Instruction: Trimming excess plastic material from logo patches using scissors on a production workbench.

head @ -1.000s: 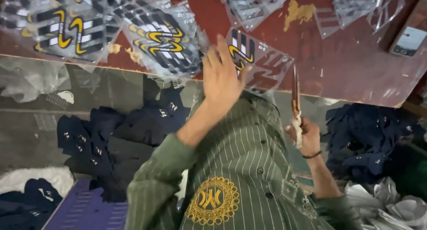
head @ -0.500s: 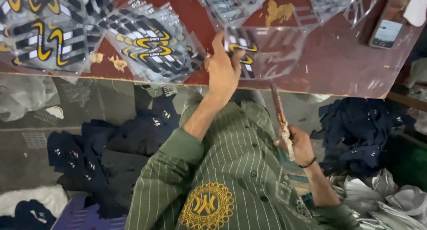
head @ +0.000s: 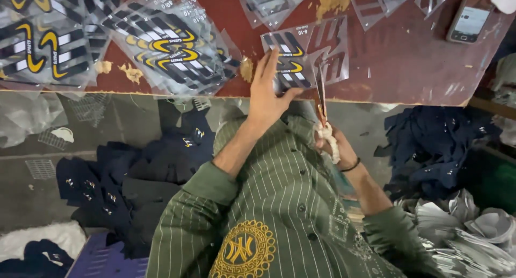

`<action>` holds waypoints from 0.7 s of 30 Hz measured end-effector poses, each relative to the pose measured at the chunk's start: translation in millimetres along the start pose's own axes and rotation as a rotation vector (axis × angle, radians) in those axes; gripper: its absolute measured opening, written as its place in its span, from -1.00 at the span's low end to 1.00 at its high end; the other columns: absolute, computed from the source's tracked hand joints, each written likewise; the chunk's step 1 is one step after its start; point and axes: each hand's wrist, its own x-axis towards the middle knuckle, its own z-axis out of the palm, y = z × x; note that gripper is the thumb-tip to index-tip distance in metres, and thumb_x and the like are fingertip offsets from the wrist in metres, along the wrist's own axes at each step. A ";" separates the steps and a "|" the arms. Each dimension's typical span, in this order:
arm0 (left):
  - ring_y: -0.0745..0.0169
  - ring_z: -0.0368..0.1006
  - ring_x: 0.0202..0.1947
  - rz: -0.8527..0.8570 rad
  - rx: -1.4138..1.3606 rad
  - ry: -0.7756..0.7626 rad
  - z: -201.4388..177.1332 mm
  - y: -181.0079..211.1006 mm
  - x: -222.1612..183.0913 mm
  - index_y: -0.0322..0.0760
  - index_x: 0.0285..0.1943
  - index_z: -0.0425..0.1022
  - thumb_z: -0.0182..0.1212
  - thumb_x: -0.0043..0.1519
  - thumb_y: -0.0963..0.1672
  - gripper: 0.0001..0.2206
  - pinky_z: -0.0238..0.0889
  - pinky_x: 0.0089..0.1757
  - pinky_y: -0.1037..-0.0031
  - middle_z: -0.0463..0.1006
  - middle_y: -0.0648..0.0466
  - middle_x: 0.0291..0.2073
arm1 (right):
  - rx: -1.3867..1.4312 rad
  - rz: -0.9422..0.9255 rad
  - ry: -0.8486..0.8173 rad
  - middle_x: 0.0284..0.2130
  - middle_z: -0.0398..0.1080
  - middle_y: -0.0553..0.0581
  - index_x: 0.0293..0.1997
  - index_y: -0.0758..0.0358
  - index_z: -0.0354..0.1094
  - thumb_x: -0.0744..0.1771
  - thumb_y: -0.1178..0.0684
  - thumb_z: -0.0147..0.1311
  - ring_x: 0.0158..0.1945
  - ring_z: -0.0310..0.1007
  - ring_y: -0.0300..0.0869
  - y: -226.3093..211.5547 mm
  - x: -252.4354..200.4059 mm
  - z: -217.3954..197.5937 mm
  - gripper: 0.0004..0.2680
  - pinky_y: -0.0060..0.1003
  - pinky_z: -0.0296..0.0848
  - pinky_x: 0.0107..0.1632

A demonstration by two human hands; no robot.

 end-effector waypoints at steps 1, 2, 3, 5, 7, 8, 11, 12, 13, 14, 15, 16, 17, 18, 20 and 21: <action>-0.23 0.29 0.35 0.017 0.000 -0.006 -0.8 -0.5 0.1 -0.32 0.53 0.11 0.59 -0.02 -0.19 -0.10 0.24 0.28 0.25 0.28 -0.22 0.37 | 0.075 0.014 -0.008 -0.23 0.27 -0.07 0.13 0.24 0.18 0.32 0.07 0.26 -0.25 0.27 -0.38 -1.0 3.7 3.5 -0.67 -0.46 0.31 -0.23; -0.24 0.26 0.37 0.028 -0.001 -0.013 -1.0 -0.5 -2.6 -0.32 0.54 0.09 0.62 -0.03 -0.17 -0.06 0.19 0.30 0.23 0.27 -0.22 0.37 | 0.150 0.035 -0.014 -0.31 0.28 -0.05 0.06 0.24 0.22 0.32 0.08 0.29 -0.32 0.30 -0.36 -1.7 4.0 7.1 -0.71 -0.44 0.30 -0.30; -0.24 0.26 0.37 0.021 -0.003 -0.010 -0.9 -1.9 -4.5 -0.32 0.54 0.09 0.62 -0.03 -0.17 -0.06 0.19 0.30 0.23 0.27 -0.22 0.37 | 0.148 0.042 -0.016 -0.31 0.28 -0.05 0.06 0.24 0.22 0.32 0.08 0.29 -0.32 0.30 -0.36 -13.2 2.6 16.1 -0.71 -0.44 0.30 -0.30; -0.20 0.26 0.42 0.000 -0.049 -0.006 -0.1 -4.0 -2.9 -0.29 0.58 0.06 0.60 0.01 -0.17 -0.06 0.22 0.33 0.27 0.26 -0.21 0.45 | -0.406 0.235 0.218 -0.54 0.34 0.07 -0.30 0.36 0.32 0.27 0.06 0.40 -0.54 0.28 -0.28 -38.5 4.1 33.0 -0.75 -0.34 0.21 -0.48; -0.22 0.24 0.42 0.012 -0.027 -0.001 -0.5 -7.4 -0.7 -0.30 0.57 0.06 0.61 -0.01 -0.17 -0.05 0.19 0.33 0.26 0.25 -0.22 0.43 | -0.368 0.241 0.220 -0.59 0.34 0.02 -0.37 0.32 0.32 0.26 0.05 0.39 -0.61 0.26 -0.28 -46.4 7.3 35.5 -0.76 -0.33 0.19 -0.53; -0.23 0.22 0.41 0.015 -0.003 -0.008 -1.2 -9.4 -2.3 -0.31 0.56 0.06 0.62 -0.02 -0.17 -0.04 0.16 0.33 0.24 0.25 -0.23 0.41 | -0.319 0.257 0.228 -0.65 0.33 -0.03 -0.44 0.28 0.32 0.24 0.03 0.38 -0.67 0.24 -0.28 -48.7 6.2 38.5 -0.77 -0.32 0.17 -0.59; -0.21 0.23 0.42 0.021 -0.034 -0.060 -2.2 -7.9 -3.8 -0.30 0.56 0.07 0.61 -0.03 -0.17 -0.05 0.17 0.34 0.26 0.26 -0.23 0.42 | -0.204 0.186 0.166 -0.59 0.41 -0.14 -0.35 0.15 0.39 0.25 -0.04 0.28 -0.58 0.39 -0.38 -32.3 18.7 19.6 -0.84 -0.41 0.35 -0.51; -0.21 0.23 0.42 0.020 -0.032 -0.060 -3.7 -7.9 -5.0 -0.30 0.56 0.07 0.61 -0.03 -0.17 -0.05 0.17 0.34 0.26 0.26 -0.23 0.42 | -0.203 0.187 0.164 -0.59 0.41 -0.14 -0.35 0.15 0.39 0.25 -0.04 0.28 -0.58 0.39 -0.38 -38.6 20.5 24.9 -0.84 -0.41 0.35 -0.51; -0.21 0.23 0.42 0.007 -0.048 -0.077 -5.1 -7.4 -6.0 -0.30 0.57 0.06 0.60 -0.04 -0.18 -0.04 0.16 0.34 0.26 0.25 -0.23 0.42 | -0.306 0.183 0.160 -0.62 0.36 -0.09 -0.41 0.22 0.35 0.25 -0.01 0.34 -0.59 0.34 -0.35 -45.4 22.1 30.0 -0.80 -0.38 0.28 -0.52; -0.22 0.22 0.43 -0.003 -0.066 -0.097 -6.0 -6.7 -6.6 -0.30 0.57 0.05 0.59 -0.05 -0.18 -0.03 0.16 0.34 0.27 0.25 -0.23 0.42 | -0.408 0.178 0.158 -0.64 0.32 -0.04 -0.47 0.30 0.33 0.26 0.02 0.40 -0.60 0.30 -0.32 -52.3 23.1 35.3 -0.75 -0.36 0.22 -0.54; -0.22 0.22 0.43 -0.003 -0.065 -0.099 -6.5 -7.5 -8.1 -0.30 0.57 0.05 0.59 -0.05 -0.18 -0.03 0.16 0.34 0.27 0.25 -0.23 0.42 | -0.407 0.179 0.160 -0.64 0.32 -0.04 -0.47 0.30 0.33 0.26 0.02 0.40 -0.60 0.30 -0.32 -52.8 20.7 37.4 -0.75 -0.36 0.22 -0.54; -0.21 0.22 0.44 0.017 -0.070 -0.075 -6.0 -8.1 -6.3 -0.29 0.57 0.05 0.59 -0.03 -0.18 -0.04 0.15 0.35 0.27 0.25 -0.23 0.43 | -0.399 0.221 0.183 -0.67 0.32 -0.01 -0.48 0.31 0.34 0.26 0.02 0.38 -0.64 0.30 -0.29 -56.0 21.8 37.0 -0.76 -0.34 0.21 -0.56; -0.20 0.22 0.45 0.037 -0.074 -0.051 -5.7 -8.7 -4.4 -0.29 0.58 0.05 0.60 -0.02 -0.18 -0.04 0.14 0.37 0.27 0.25 -0.23 0.44 | -0.390 0.264 0.207 -0.70 0.33 0.03 -0.50 0.33 0.35 0.26 0.02 0.35 -0.67 0.30 -0.25 -59.2 22.9 36.9 -0.76 -0.32 0.20 -0.58; -0.20 0.22 0.45 0.041 -0.076 -0.048 -5.8 -8.5 -4.3 -0.29 0.58 0.05 0.60 -0.02 -0.18 -0.04 0.14 0.37 0.27 0.25 -0.23 0.44 | -0.395 0.260 0.207 -0.70 0.33 0.03 -0.50 0.33 0.35 0.26 0.02 0.35 -0.67 0.30 -0.25 -60.3 24.4 37.4 -0.76 -0.32 0.20 -0.58; -0.17 0.22 0.44 -0.033 -0.087 -0.106 -5.9 -9.4 -7.3 -0.30 0.57 0.06 0.57 -0.04 -0.20 -0.05 0.15 0.35 0.30 0.25 -0.20 0.42 | -0.316 0.160 0.139 -0.67 0.35 -0.06 -0.45 0.22 0.35 0.26 -0.01 0.34 -0.63 0.33 -0.34 -60.4 26.3 38.3 -0.79 -0.40 0.23 -0.55; -0.17 0.22 0.44 -0.037 -0.088 -0.100 -5.4 -11.5 -8.5 -0.30 0.57 0.06 0.57 -0.04 -0.20 -0.05 0.15 0.35 0.30 0.25 -0.20 0.42 | -0.321 0.164 0.134 -0.67 0.35 -0.06 -0.45 0.22 0.35 0.26 -0.01 0.34 -0.63 0.33 -0.34 -58.0 30.9 33.5 -0.79 -0.40 0.23 -0.55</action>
